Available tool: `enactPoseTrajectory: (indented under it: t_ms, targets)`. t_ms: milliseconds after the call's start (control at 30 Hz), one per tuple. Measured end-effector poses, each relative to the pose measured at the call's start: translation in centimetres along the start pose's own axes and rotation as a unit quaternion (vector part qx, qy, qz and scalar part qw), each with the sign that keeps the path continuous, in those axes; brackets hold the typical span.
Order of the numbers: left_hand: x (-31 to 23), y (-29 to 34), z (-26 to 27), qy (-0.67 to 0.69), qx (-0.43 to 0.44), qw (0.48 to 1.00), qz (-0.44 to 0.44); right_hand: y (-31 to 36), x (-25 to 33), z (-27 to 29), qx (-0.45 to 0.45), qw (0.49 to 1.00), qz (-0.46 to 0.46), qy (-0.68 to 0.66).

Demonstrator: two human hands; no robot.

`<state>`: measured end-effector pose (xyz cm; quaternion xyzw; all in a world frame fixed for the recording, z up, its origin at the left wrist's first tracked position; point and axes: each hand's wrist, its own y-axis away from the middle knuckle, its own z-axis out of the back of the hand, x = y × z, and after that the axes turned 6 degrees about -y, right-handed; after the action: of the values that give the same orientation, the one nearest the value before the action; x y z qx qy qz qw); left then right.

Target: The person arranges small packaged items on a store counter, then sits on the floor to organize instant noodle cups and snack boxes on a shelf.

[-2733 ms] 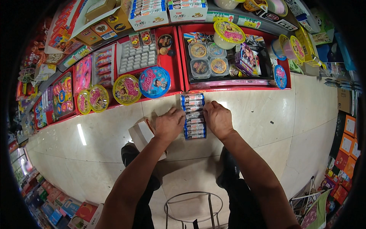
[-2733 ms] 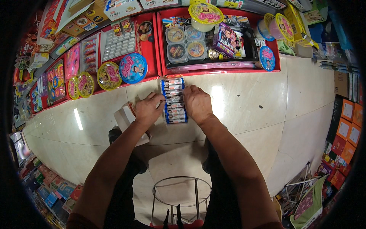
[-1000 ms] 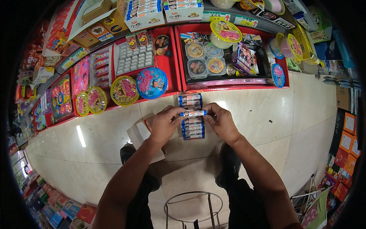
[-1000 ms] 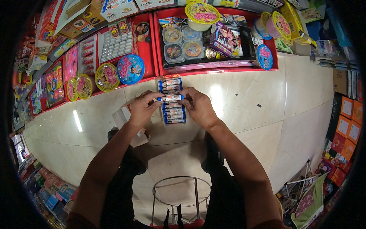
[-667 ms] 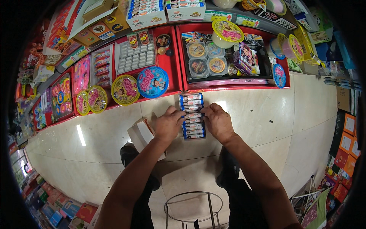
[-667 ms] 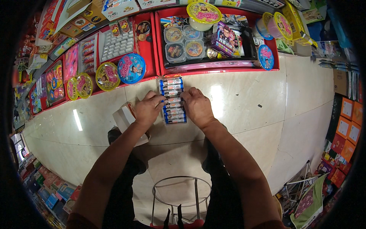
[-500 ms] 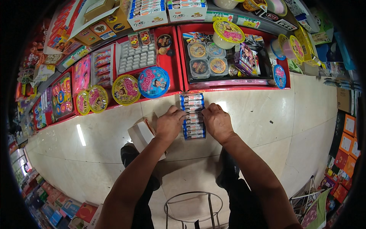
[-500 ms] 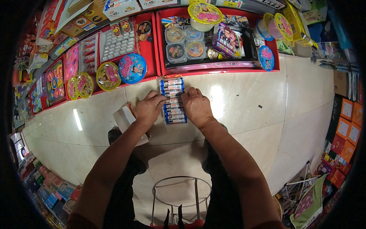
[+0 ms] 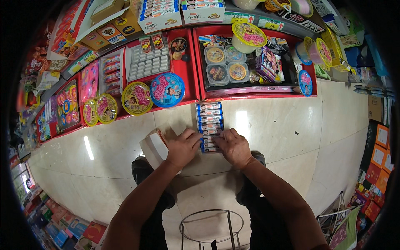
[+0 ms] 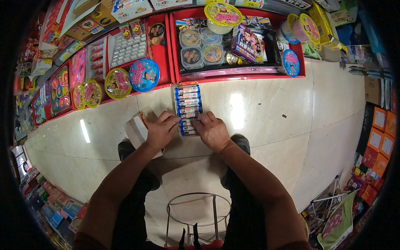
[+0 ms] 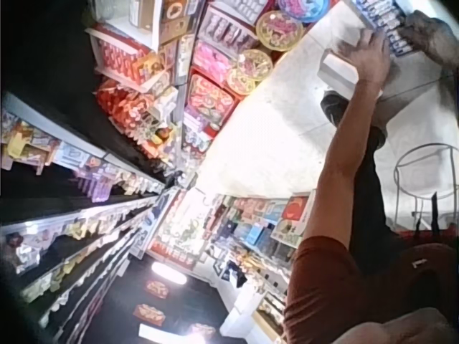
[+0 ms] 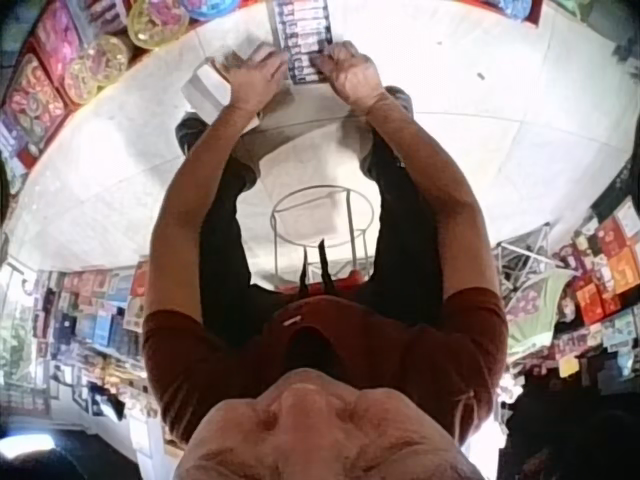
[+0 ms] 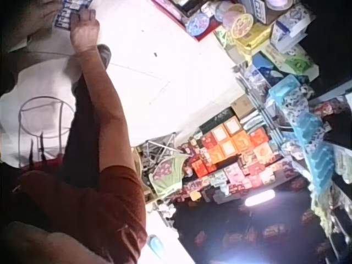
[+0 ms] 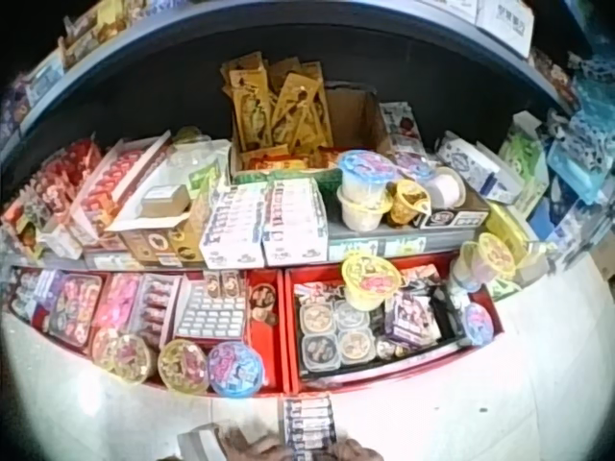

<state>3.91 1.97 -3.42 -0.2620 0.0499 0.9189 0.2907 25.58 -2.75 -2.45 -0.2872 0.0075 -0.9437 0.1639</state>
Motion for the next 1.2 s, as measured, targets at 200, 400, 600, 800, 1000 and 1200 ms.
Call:
enactPoseTrajectory:
  t_ms: [200,400,600,800,1000,1200]
  targets:
    - [-0.4,-0.7,-0.9,-0.054,0.004,0.998,0.032,-1.6,-0.1,-0.7,-0.033,0.999,-0.008,0.002]
    - [-0.3,-1.3,-1.2,-0.045,0.022,0.998,0.043,-1.6,-0.1,-1.0,-0.042,0.999,-0.025,-0.016]
    - [0.3,-2.2,-0.8,-0.027,-0.026,0.997,0.074,-3.5,-1.4,0.2,-0.097,0.993,-0.072,0.002]
    - [0.4,-4.6,-0.2,-0.076,-0.011,0.994,0.084,-5.4,-2.1,0.4,-0.038,0.995,-0.083,0.049]
    - [0.3,-5.3,-0.2,-0.082,0.044,0.991,0.101,-5.9,-2.4,0.7,0.029,0.994,-0.059,0.084]
    - [0.1,-5.3,-0.1,-0.083,0.036,0.99,0.104,-6.0,-2.2,1.1,0.03,0.997,0.007,0.07]
